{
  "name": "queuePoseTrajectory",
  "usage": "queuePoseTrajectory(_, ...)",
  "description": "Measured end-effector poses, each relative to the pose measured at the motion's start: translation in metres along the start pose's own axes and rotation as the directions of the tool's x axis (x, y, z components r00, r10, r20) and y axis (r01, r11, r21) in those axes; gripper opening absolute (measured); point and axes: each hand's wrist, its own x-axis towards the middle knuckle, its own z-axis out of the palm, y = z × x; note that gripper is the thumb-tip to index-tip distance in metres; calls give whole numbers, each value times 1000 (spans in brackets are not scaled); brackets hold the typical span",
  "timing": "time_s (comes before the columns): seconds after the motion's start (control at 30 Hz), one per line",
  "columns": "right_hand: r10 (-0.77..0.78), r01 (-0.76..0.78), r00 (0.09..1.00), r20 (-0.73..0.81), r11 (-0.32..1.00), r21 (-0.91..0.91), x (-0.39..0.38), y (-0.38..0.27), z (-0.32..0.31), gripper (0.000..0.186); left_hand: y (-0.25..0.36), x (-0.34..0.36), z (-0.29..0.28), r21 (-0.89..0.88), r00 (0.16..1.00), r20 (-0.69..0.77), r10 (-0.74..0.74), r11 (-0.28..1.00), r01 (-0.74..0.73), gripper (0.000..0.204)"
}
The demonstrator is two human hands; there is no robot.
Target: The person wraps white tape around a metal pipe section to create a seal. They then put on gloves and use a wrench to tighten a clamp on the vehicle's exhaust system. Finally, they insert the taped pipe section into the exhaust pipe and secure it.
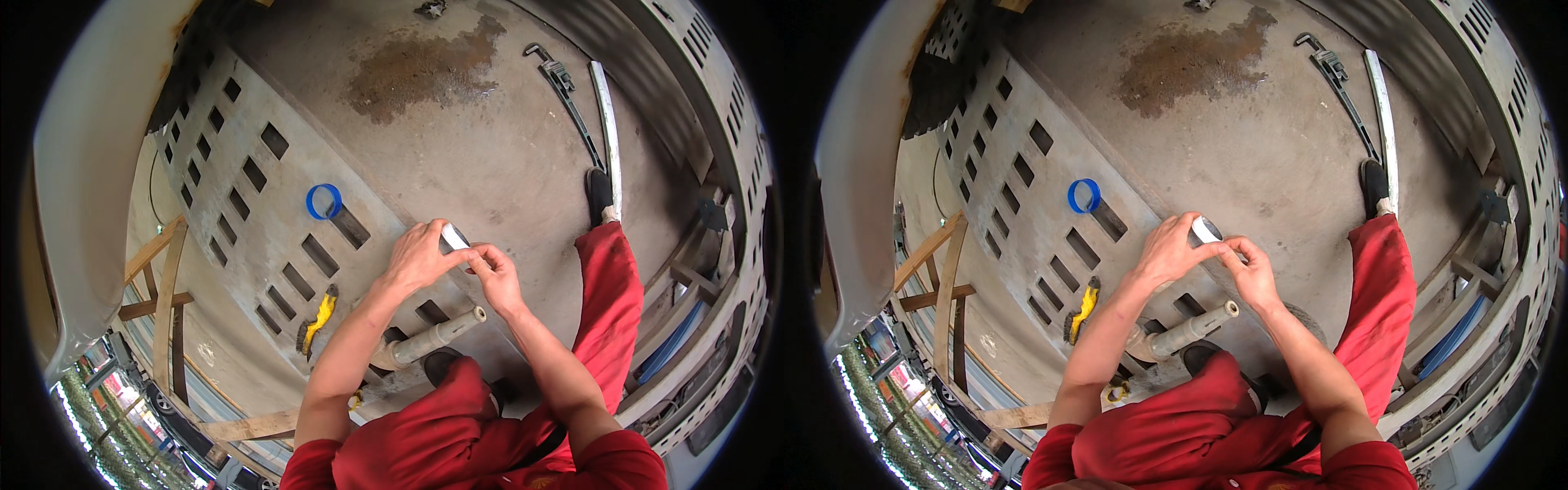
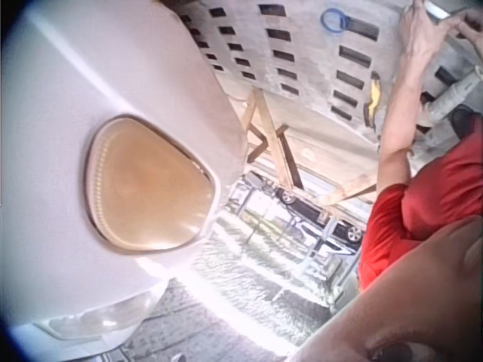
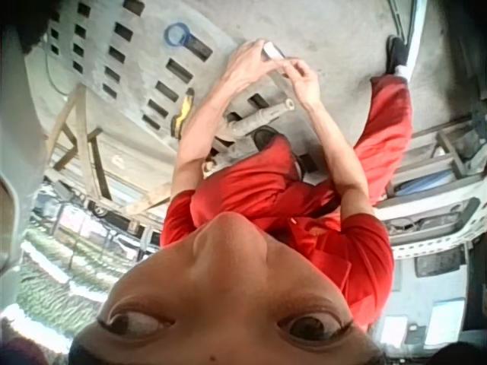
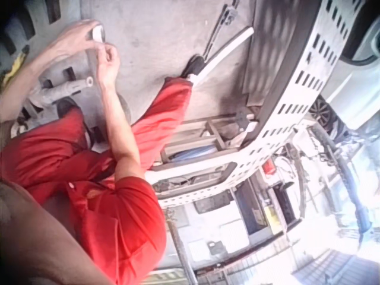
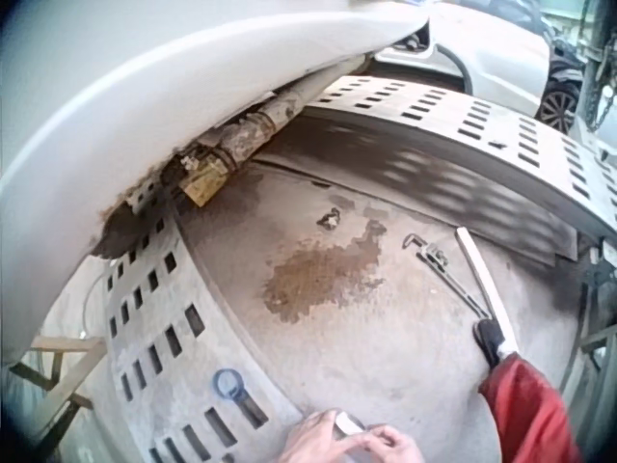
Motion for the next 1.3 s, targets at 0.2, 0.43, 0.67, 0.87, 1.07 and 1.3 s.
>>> queuePoseTrajectory(0.2,-58,55,998,-35,995,-83,-1,9,-5,19,2,4,-1,31,1000,21,-1,1000,0,84)
queuePoseTrajectory(0.43,-266,275,961,72,903,-330,3,-2,-9,25,7,2,0,51,998,6,-70,996,69,85)
queuePoseTrajectory(0.67,-123,92,990,-76,941,-327,-4,3,-17,47,14,13,0,82,998,33,-45,996,43,75)
queuePoseTrajectory(0.87,-3,-8,1000,-24,890,-457,-3,-9,-25,43,14,16,2,-18,996,54,-67,998,68,65)
queuePoseTrajectory(1.07,-97,70,994,-51,921,-384,-11,5,-25,36,12,15,4,-83,993,82,-80,993,86,58)
queuePoseTrajectory(1.3,-95,58,993,-69,910,-410,-24,2,-27,33,0,14,5,-113,998,61,18,994,-11,56)
